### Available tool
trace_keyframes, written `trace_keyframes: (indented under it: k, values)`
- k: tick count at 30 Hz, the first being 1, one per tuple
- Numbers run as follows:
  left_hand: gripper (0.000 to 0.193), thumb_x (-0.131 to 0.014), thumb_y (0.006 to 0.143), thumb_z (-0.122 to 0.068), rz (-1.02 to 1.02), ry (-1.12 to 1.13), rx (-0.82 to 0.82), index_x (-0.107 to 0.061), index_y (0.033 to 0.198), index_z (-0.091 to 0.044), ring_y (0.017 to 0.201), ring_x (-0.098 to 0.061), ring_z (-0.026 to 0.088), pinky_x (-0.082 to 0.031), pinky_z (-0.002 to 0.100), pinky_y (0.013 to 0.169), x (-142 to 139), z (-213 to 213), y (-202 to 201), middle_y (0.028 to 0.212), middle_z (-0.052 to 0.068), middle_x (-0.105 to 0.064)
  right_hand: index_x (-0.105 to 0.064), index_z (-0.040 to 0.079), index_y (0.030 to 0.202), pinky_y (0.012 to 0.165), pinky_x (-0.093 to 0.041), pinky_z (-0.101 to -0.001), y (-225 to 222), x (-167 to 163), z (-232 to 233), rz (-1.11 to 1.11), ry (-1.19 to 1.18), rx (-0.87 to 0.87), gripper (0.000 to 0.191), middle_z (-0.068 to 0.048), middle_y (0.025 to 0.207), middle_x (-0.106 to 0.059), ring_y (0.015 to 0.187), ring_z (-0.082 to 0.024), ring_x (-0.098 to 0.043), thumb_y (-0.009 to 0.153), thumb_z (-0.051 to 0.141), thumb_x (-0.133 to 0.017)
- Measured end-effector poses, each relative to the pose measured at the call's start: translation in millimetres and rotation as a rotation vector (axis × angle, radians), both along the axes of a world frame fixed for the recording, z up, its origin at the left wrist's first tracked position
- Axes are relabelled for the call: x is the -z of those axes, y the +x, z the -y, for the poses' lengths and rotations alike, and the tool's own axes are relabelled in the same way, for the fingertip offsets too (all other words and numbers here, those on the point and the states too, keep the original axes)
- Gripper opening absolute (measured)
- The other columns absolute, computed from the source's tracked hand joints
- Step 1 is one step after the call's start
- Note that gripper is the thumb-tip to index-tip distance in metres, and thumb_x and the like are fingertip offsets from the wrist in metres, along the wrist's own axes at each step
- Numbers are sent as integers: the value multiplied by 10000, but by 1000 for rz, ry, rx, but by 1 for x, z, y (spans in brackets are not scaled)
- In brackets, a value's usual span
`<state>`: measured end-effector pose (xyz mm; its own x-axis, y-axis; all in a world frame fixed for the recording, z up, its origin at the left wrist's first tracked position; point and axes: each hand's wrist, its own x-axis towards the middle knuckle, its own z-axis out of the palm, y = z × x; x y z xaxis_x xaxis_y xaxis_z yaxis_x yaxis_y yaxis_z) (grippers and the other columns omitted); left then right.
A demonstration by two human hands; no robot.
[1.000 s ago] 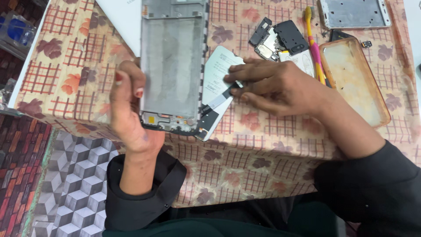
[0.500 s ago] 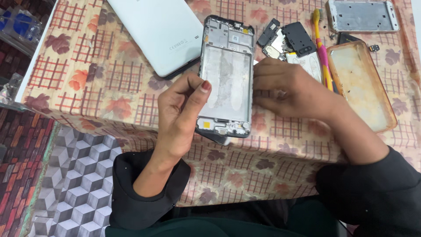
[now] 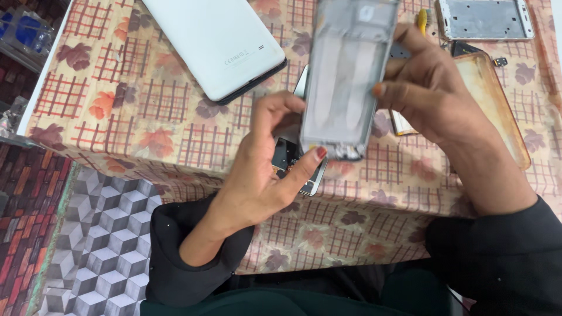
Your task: The person cleans a small circuit board with a toothbrush, then reassembles a disassembled smartphone by connecting ribbon cables, placing the motherboard, and installing the battery. They use a screwdriver to secure screws and a prying tool to adjust internal components.
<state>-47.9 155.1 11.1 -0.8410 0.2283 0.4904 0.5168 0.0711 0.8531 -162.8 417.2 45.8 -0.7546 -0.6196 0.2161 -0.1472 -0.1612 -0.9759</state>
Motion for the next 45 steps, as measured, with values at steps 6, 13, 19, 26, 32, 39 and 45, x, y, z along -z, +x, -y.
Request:
trace_keyframes:
  k: [6,13,19,26,32,39,45]
  values:
    - [796,-804,889,-139,118,-378,-72,-310,1505,-43,1052,-695,242,-557,410,904,-2,-24,-12,1106,150,-717,-263,-130,1562,935,-665,-354,-3,6,-30,182,-156,247,703,-225,1149,-696,974,-218,-767,895,-92,-480]
    - [711,-741,913,-63,253,-47,-1,-361,1513,-60,840,-729,97,-574,282,726,18,-47,-7,992,39,-788,-102,-167,1677,984,-627,-379,-8,10,-36,254,-266,157,747,-325,1297,-655,1006,-285,-757,994,-102,-398]
    - [243,-713,973,-110,314,-17,0,-733,1203,-31,630,-661,11,-487,196,513,20,-55,-15,989,31,-824,-190,-121,1586,929,-654,-378,2,-8,-22,364,-431,123,755,-267,1263,-655,1001,-266,-770,871,-204,-420]
    - [204,-668,1009,-60,196,104,55,-700,1201,2,717,-691,37,-526,182,543,32,-59,-20,1026,59,-778,-266,-55,1593,993,-635,-381,3,-6,-32,326,-438,163,699,-302,1247,-630,1036,-303,-751,928,-157,-456]
    - [114,-632,1059,-32,101,83,53,-718,1126,3,787,-729,78,-559,214,590,36,-72,-22,982,53,-758,-167,-5,1676,1013,-626,-410,6,-2,-44,191,-400,90,822,-329,1341,-616,1075,-370,-742,924,-184,-449]
    - [131,-614,1016,5,39,10,-58,-676,1126,38,737,-670,114,-525,246,596,37,-75,-20,947,78,-691,-92,45,1718,988,-636,-439,3,6,-53,75,-343,45,902,-369,1253,-635,1050,-374,-750,929,-172,-472]
    - [198,-619,921,60,-55,-80,-97,-652,1116,63,746,-636,169,-488,281,609,36,-78,-21,962,116,-639,-23,42,1712,959,-645,-452,-2,18,-56,51,-317,64,972,-356,1253,-638,1046,-349,-749,927,-186,-548]
